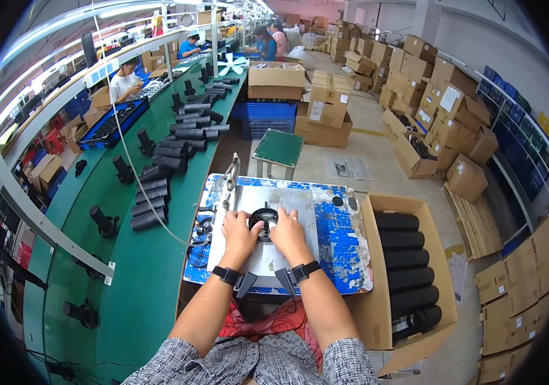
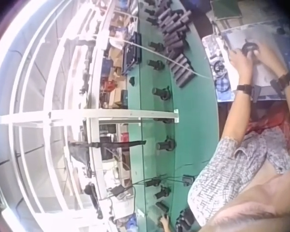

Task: The person picks up a plastic base and a tube from a box, fits them together, and uses a machine to press the assembly. They then place the completed unit back into the box and repeat the process.

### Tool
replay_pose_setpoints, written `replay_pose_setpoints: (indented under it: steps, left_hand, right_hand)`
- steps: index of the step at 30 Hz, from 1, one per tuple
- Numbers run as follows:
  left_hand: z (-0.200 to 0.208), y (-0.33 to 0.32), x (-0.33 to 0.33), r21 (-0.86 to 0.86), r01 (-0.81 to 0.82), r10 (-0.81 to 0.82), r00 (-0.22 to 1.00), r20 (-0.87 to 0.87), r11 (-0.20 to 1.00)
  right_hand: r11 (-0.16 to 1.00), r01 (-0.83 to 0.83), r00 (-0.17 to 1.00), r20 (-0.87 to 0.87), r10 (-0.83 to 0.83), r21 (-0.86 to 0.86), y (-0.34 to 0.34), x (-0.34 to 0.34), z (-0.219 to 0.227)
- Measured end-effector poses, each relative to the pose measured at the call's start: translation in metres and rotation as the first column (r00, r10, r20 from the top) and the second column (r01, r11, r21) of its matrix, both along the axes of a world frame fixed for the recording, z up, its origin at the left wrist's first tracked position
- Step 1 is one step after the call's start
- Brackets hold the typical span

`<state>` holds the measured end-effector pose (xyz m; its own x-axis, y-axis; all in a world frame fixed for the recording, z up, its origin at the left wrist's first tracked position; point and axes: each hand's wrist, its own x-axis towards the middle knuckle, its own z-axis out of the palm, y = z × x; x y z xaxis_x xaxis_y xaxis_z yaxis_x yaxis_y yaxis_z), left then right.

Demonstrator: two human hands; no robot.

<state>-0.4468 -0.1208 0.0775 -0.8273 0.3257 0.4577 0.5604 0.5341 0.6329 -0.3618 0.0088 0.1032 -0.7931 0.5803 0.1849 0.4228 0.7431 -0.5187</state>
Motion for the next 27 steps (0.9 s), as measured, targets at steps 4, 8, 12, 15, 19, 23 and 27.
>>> replay_pose_setpoints:
  steps: [4, 8, 12, 15, 19, 23, 27]
  left_hand:
    - [0.012, -0.034, -0.008, -0.149, 0.108, -0.106, 0.994, 0.024, 0.983]
    - [0.002, -0.078, -0.071, 0.114, 0.050, -0.040, 0.995, -0.093, 0.992]
    - [-0.046, -0.105, -0.147, 0.517, -0.070, -0.101, 0.950, 0.294, 0.853]
    - [-0.064, -0.115, -0.176, 0.434, -0.085, -0.304, 0.595, 0.744, 0.897]
    - [-0.070, -0.089, -0.186, 0.450, -0.369, -0.279, 0.432, 0.858, 0.813]
    - [-0.059, -0.068, -0.200, 0.435, -0.311, -0.385, 0.208, 0.899, 0.845]
    - [-0.075, -0.161, -0.254, 0.638, -0.114, -0.627, 0.120, 0.770, 0.762]
  right_hand:
    - [0.998, -0.066, 0.996, 0.067, 0.067, -0.009, -0.006, 0.010, 0.014]
    - [0.997, -0.078, 0.983, 0.168, 0.078, -0.007, -0.006, 0.011, 0.027]
    - [0.992, -0.128, 0.974, 0.190, 0.128, -0.010, -0.009, 0.002, 0.035]
    - [0.994, -0.111, 0.977, 0.184, 0.111, -0.009, -0.011, 0.002, 0.034]
    - [0.999, -0.047, 0.984, 0.172, 0.047, 0.000, -0.016, 0.008, 0.028]
    - [0.999, -0.034, 0.982, 0.187, 0.034, -0.003, -0.009, 0.008, 0.033]
    - [0.987, -0.155, 0.967, 0.199, 0.158, -0.031, -0.033, -0.014, 0.039]
